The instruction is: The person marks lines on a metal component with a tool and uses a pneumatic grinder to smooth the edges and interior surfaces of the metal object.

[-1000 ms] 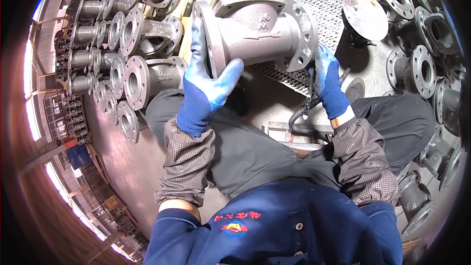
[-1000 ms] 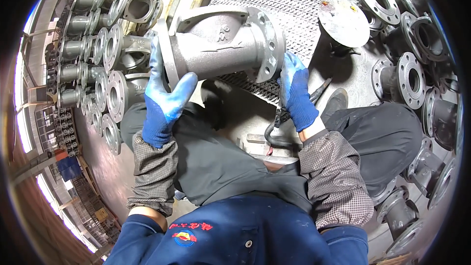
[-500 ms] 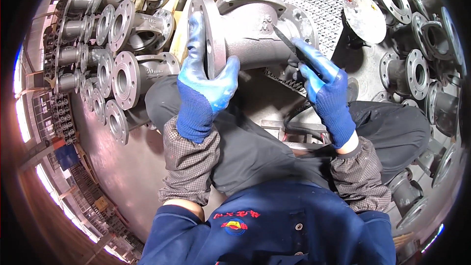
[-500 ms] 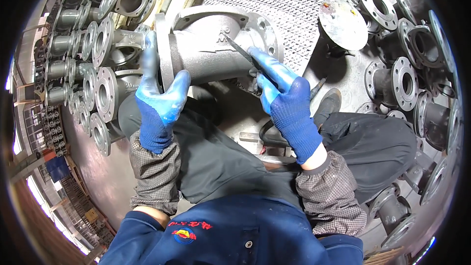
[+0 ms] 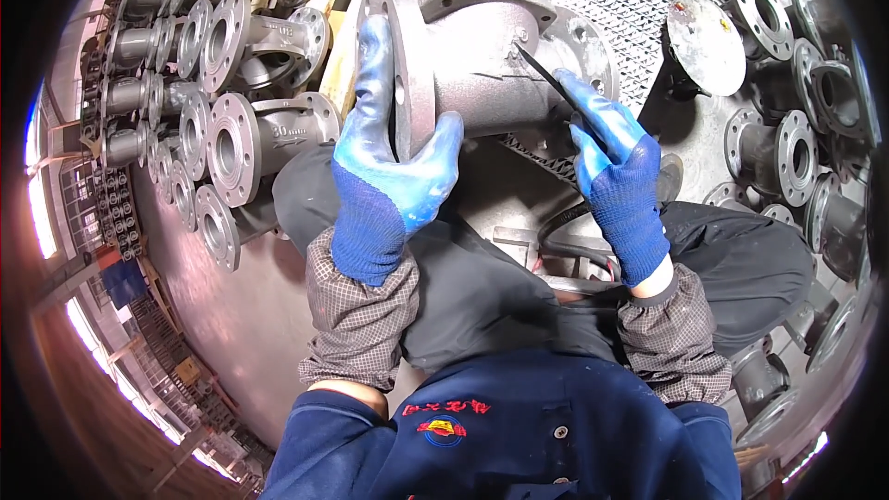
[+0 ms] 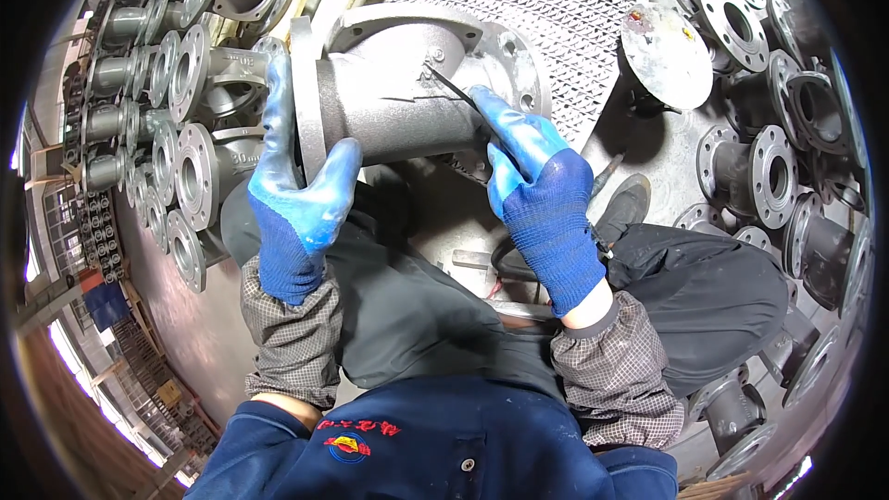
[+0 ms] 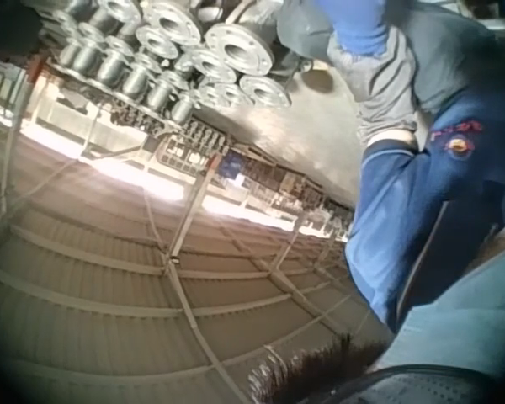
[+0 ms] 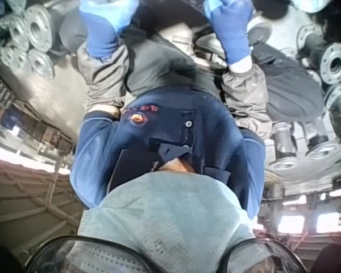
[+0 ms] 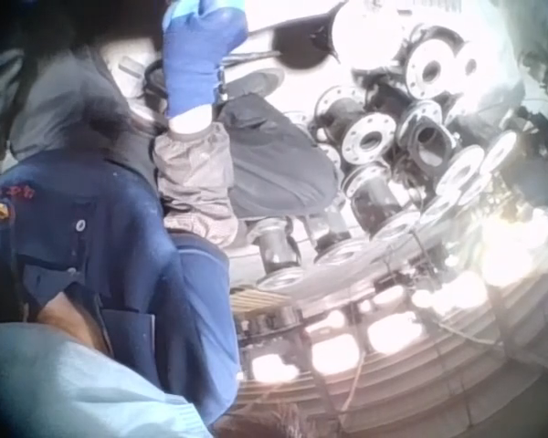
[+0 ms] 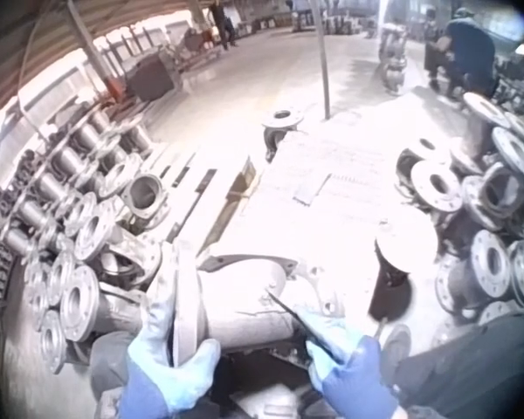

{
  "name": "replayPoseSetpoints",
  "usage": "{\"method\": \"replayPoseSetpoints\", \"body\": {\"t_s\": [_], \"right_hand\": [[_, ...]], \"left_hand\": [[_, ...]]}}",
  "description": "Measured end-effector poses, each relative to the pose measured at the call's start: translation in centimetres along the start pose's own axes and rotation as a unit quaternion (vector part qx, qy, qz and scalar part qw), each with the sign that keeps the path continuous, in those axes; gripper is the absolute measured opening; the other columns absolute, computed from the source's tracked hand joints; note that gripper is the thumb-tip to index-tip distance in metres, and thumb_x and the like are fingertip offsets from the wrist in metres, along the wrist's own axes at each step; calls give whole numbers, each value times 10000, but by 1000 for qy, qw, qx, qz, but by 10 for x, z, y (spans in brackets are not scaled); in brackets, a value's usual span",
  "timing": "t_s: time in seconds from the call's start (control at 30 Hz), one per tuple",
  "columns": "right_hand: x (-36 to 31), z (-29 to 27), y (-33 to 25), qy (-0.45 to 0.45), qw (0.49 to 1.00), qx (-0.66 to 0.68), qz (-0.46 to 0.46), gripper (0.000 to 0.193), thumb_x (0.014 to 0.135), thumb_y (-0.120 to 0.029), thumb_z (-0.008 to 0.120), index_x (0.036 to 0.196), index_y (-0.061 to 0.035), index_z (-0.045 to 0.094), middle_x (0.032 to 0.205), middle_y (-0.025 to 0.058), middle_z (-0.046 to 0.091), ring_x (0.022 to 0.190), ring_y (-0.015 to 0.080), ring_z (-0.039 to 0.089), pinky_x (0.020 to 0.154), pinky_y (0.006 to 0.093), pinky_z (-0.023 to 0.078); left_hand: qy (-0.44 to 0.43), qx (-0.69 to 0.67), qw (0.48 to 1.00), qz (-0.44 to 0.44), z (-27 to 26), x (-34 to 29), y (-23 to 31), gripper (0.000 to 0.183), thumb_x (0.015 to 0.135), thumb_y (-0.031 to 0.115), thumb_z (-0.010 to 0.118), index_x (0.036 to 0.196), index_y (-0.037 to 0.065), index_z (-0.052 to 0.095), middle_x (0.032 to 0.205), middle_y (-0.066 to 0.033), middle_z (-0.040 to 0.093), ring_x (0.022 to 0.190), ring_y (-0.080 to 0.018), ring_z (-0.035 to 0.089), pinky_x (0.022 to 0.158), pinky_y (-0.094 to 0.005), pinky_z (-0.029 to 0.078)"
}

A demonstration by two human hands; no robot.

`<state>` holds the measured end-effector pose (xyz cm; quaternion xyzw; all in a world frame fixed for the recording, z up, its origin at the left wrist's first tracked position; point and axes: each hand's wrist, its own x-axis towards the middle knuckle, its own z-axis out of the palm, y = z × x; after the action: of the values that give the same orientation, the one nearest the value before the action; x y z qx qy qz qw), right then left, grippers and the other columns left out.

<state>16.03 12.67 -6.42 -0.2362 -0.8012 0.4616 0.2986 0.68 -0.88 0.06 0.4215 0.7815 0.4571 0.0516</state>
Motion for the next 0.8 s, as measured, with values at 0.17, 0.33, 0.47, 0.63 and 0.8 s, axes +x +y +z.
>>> {"method": "replayPoseSetpoints", "body": {"t_s": [0.17,0.33,0.47,0.63,0.8], "right_hand": [[4,0,-3,-10,1000,-13,2,479,761,166,469,1190,2,601,1094,145,650,983,198,625,862,269,478],[7,-1,-3,-17,999,-46,-4,490,755,157,476,1190,-25,611,1059,153,652,947,212,631,837,279,481],[7,-1,-10,-19,995,-101,-18,476,756,120,514,1190,-47,614,982,156,649,908,270,628,796,315,488],[6,5,-18,-47,975,-217,2,482,768,25,576,1232,-106,592,930,143,639,901,329,603,769,392,482],[3,8,-16,-51,967,-247,12,541,778,-36,567,1292,-202,529,990,111,638,849,318,620,687,410,510]], "left_hand": [[-2,18,1000,0,-2,1,-1,723,747,-10,650,1394,-71,332,1452,-206,351,1349,-249,339,1083,-334,282],[-1,10,1000,-8,-1,1,-3,729,745,-5,655,1396,-66,332,1452,-199,356,1348,-252,344,1081,-333,287],[1,29,1000,-1,-2,0,-2,731,746,-9,652,1401,-56,332,1451,-192,360,1346,-239,343,1079,-324,290],[3,4,1000,-14,0,2,4,742,745,-20,648,1408,-55,317,1455,-182,355,1343,-226,340,1078,-320,291],[1,15,1000,-9,0,0,1,742,745,-28,644,1407,-65,310,1459,-186,345,1341,-226,343,1077,-322,291]]}}
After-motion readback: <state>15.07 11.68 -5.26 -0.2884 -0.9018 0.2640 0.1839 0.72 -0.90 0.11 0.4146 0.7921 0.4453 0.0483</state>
